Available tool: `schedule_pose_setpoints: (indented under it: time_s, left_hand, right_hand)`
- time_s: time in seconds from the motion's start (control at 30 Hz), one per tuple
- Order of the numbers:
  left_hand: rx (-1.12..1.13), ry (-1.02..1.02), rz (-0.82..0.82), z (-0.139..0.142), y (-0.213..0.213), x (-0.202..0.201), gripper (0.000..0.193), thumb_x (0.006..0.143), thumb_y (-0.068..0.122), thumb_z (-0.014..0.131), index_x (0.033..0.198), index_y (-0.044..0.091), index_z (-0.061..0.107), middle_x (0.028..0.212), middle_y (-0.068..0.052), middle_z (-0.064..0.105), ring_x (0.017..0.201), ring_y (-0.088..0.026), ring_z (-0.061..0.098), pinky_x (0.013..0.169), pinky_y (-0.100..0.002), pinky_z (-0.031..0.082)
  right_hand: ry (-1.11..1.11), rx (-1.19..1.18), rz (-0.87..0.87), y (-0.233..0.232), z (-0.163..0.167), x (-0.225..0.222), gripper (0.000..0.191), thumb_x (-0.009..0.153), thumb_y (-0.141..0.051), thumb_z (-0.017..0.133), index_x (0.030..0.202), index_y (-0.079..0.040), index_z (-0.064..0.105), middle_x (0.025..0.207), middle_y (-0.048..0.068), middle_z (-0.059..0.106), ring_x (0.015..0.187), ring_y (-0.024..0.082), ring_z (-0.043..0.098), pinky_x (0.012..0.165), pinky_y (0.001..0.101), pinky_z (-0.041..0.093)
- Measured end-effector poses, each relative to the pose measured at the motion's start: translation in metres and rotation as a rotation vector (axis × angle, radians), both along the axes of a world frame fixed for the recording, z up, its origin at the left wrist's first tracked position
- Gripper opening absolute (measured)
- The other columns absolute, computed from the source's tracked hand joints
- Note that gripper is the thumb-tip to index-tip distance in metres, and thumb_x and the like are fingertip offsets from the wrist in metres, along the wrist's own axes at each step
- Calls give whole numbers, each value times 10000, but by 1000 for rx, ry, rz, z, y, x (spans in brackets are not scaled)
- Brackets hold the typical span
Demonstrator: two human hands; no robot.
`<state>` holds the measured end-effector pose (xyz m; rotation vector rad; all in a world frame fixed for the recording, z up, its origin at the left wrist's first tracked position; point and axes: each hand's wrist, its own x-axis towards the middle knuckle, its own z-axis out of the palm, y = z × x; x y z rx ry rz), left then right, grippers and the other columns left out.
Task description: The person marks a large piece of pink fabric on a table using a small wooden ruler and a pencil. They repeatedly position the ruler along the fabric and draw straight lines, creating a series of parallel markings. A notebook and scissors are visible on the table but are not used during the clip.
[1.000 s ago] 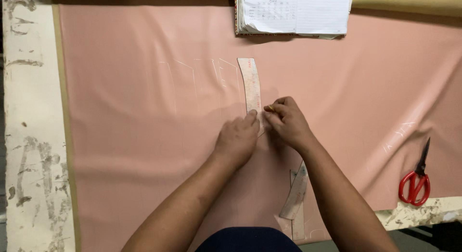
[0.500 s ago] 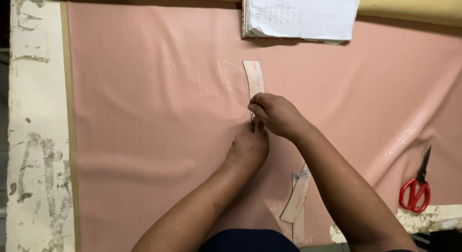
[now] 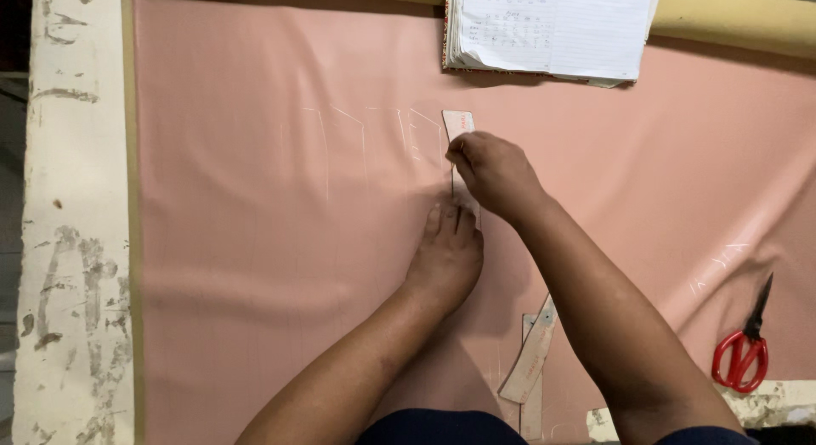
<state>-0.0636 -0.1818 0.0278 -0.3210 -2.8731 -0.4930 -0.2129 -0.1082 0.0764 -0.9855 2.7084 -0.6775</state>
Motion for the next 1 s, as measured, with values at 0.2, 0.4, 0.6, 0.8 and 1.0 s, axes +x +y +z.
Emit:
schedule_pose_setpoints:
  time_s: [0.2,0.4,0.6,0.8,1.0]
  left_hand:
    - [-8,-78,-17,4,2,-9,232,872,93,572,992,-41,719,1278,-258,592,1283,-401,520,1152,-502,341]
    - [25,-133,-35,10,0,-10,204,852,70,586,969,-38,713,1267,-256,587,1296,-400,519,1147,-518,330]
    - [-40,-163,-61,7,-1,-12,214,874,68,580,1012,-31,709,1277,-244,578,1291,-383,519,1136,-514,328]
    - [59,-117,-7,5,-5,-12,227,904,132,578,1052,23,712,1324,-179,581,1310,-324,525,1116,-504,331]
    - [203,-175,-9,9,-17,-14,202,928,203,604,1062,88,703,1430,-107,549,1325,-228,520,1085,-513,333]
  right_hand:
    - [108,-80,14,-17,-11,-51,148,996,-186,656,1013,-50,712,1004,123,725,919,352,678,797,440,537]
    - [42,-124,-71,-25,-9,-62,144,980,-183,677,1036,-57,719,989,122,738,884,314,695,777,408,548]
    - [35,-82,-152,-12,-8,-68,162,990,-189,681,1039,-44,732,977,141,746,875,312,703,781,406,551]
    - [55,-71,-229,7,-7,-66,183,1002,-203,684,1055,-36,738,978,151,755,892,305,717,788,407,556]
    - [-1,-136,-253,36,-6,-13,198,994,-197,675,1066,-24,740,974,159,757,862,283,746,780,382,583]
